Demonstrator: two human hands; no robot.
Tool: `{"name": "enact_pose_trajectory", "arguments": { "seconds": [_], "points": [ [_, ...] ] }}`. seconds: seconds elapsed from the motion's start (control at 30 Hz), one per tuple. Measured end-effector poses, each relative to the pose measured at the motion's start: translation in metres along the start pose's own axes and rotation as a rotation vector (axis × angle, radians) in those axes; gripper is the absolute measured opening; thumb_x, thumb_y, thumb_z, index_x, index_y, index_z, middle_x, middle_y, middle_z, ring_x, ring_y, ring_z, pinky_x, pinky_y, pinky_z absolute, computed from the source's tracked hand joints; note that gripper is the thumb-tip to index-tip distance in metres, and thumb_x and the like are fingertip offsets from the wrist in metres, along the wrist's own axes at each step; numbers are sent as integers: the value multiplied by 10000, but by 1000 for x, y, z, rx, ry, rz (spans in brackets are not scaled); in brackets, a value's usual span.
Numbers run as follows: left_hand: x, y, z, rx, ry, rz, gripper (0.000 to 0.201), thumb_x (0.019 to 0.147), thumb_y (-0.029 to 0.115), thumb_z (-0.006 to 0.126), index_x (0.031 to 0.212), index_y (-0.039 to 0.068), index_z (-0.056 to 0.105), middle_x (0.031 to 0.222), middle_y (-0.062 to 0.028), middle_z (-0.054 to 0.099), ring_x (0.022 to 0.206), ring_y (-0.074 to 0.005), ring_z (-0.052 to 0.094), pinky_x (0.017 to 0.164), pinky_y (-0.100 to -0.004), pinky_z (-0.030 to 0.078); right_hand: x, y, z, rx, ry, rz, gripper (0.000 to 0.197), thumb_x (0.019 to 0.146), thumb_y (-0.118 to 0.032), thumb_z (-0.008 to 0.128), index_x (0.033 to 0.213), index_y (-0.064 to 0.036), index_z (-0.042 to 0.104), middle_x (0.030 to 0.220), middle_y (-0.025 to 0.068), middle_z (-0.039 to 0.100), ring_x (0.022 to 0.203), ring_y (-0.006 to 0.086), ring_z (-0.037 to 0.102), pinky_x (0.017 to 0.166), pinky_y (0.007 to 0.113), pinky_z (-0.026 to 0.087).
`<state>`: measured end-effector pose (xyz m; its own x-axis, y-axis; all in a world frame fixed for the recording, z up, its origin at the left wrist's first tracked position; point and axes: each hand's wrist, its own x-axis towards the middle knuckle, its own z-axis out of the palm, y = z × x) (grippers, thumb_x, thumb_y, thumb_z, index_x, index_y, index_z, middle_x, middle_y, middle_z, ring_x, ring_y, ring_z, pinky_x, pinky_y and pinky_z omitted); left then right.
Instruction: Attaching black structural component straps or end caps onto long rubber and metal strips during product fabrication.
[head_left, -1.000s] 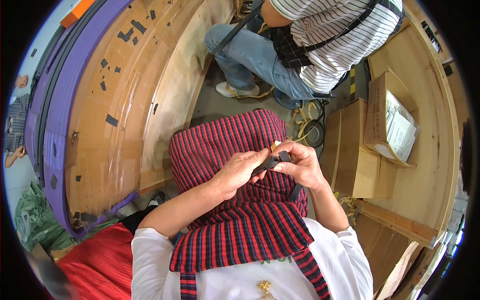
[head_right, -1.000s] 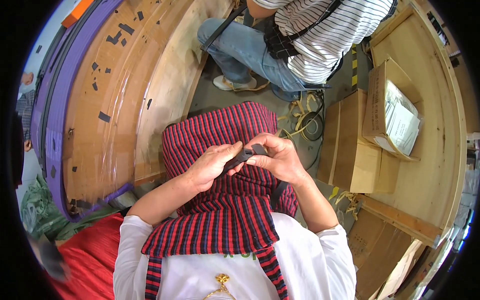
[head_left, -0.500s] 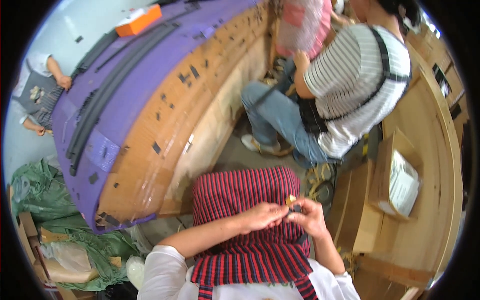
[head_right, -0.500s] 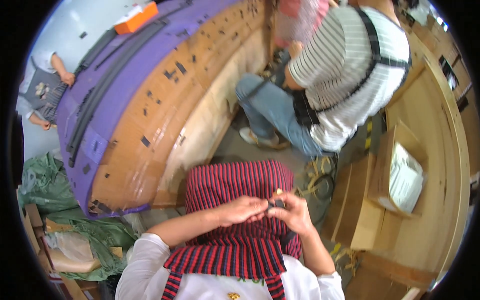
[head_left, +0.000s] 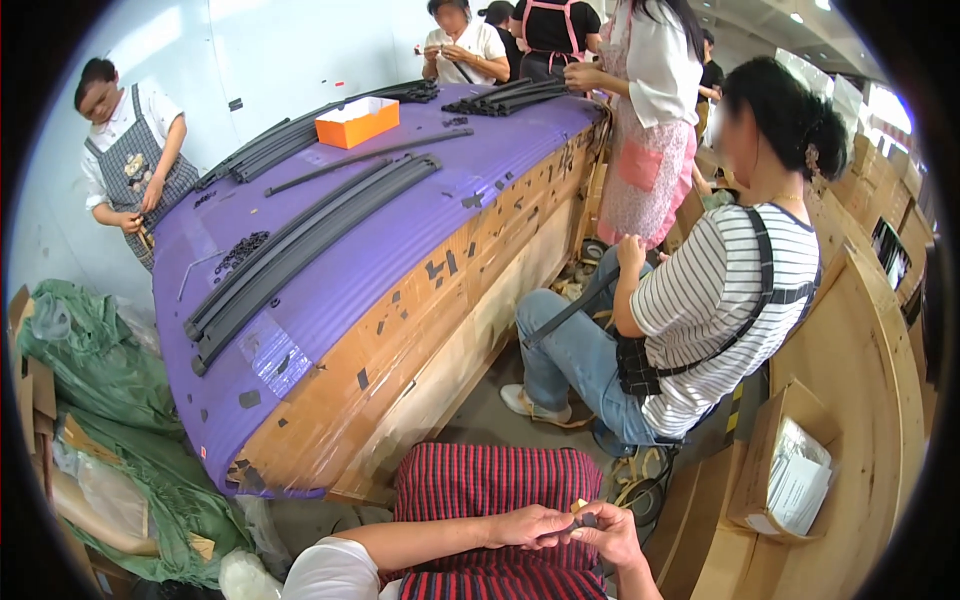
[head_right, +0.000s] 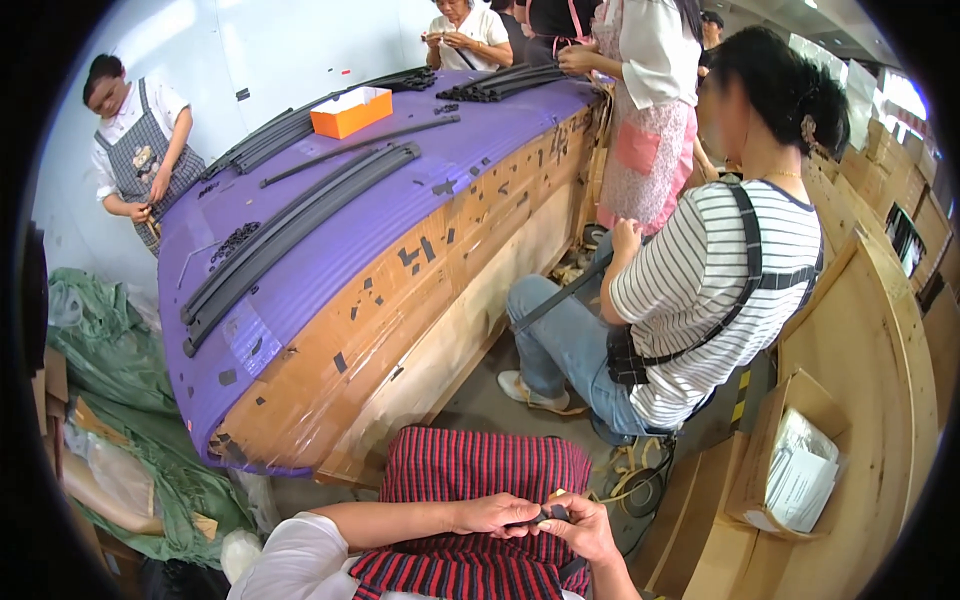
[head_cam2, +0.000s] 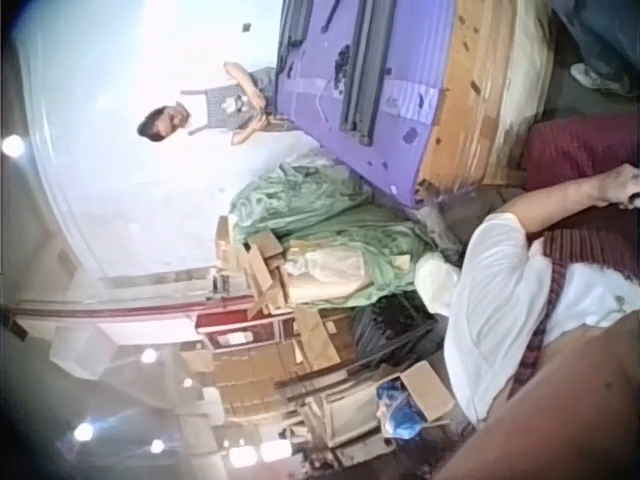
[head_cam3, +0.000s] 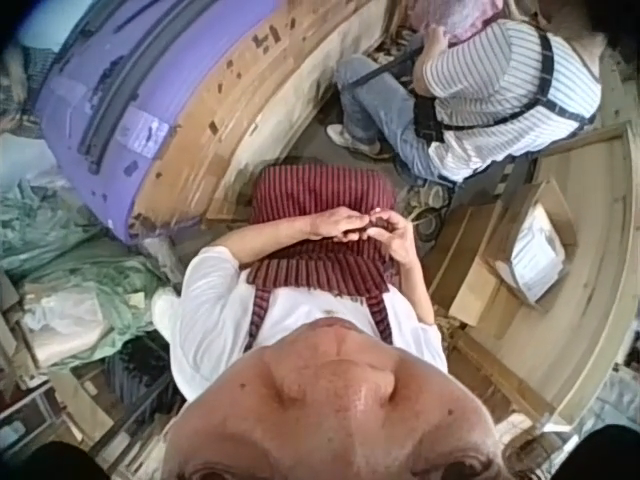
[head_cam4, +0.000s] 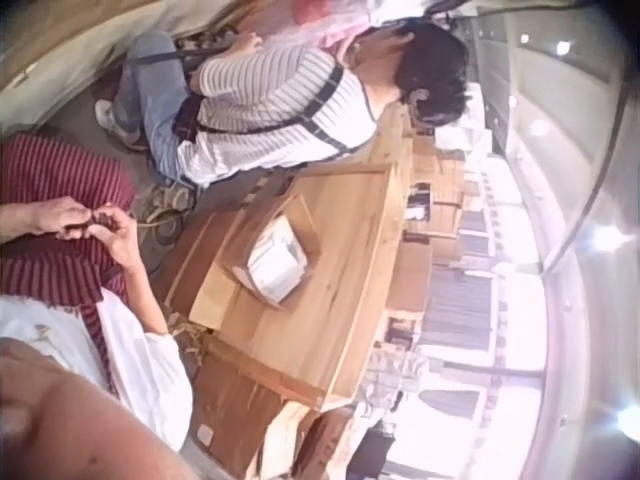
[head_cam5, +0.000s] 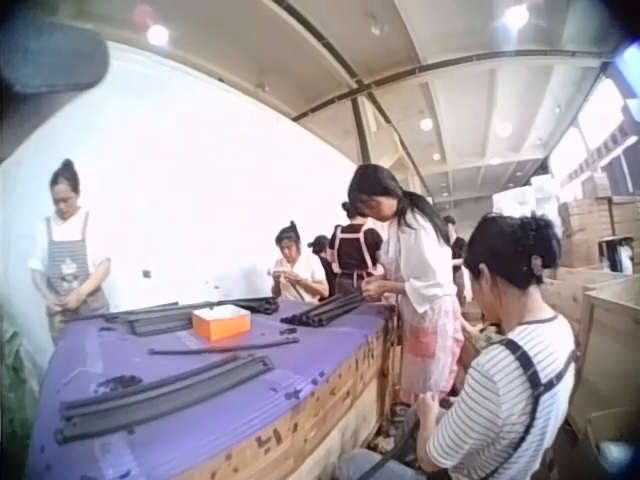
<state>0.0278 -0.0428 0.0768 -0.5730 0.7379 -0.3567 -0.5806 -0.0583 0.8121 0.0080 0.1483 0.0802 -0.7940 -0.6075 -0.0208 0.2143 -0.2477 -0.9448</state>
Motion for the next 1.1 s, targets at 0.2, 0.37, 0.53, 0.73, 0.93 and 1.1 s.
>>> {"name": "enact_pose_trajectory", "arguments": {
  "seconds": [0.2, 0.37, 0.53, 0.73, 0.93, 1.1],
  "points": [
    [1, -1, 0, 15, 67, 28, 475, 904, 472, 316, 868, 51, 531, 578, 46, 358, 465, -40, 304, 427, -184, 273, 2, 8, -5, -12, 10, 15, 157, 725, 63, 626, 866, 38, 560, 822, 84, 581, 737, 129, 571, 668, 240, 468],
    [1, -3, 1, 23, 116, 30, 484, 899, 484, 321, 852, 51, 534, 584, 45, 378, 470, -39, 320, 428, -182, 283, 5, 8, -3, 31, -24, 0, 163, 723, 72, 624, 869, 38, 561, 824, 80, 585, 746, 121, 564, 674, 234, 466],
    [-1, -5, 6, 15, 187, 17, 533, 898, 503, 291, 789, 51, 551, 525, 44, 367, 456, -42, 331, 425, -189, 293, 0, 9, -3, -9, -23, 15, 165, 723, 66, 627, 872, 35, 562, 822, 78, 584, 742, 127, 567, 672, 232, 468],
    [-9, -1, 4, -39, 149, 31, 538, 888, 512, 321, 765, 42, 552, 517, 49, 359, 453, -39, 323, 420, -189, 280, 3, 7, 4, 12, -30, 6, 150, 731, 55, 624, 865, 34, 560, 794, 102, 603, 721, 153, 591, 665, 252, 486],
    [-6, -4, 6, 50, 192, 45, 459, 865, 473, 434, 788, 38, 556, 543, 53, 353, 466, -36, 292, 425, -186, 246, 5, 2, 9, -20, -17, -16, 138, 734, 56, 621, 855, 45, 555, 787, 113, 608, 718, 170, 600, 674, 268, 498],
    [-6, -4, 8, 24, 191, 59, 471, 876, 478, 403, 801, 42, 562, 547, 47, 357, 471, -40, 298, 433, -185, 253, 3, 6, 7, 6, 1, -21, 144, 733, 60, 620, 860, 48, 553, 790, 114, 607, 719, 171, 601, 675, 271, 499]
  ]
}}
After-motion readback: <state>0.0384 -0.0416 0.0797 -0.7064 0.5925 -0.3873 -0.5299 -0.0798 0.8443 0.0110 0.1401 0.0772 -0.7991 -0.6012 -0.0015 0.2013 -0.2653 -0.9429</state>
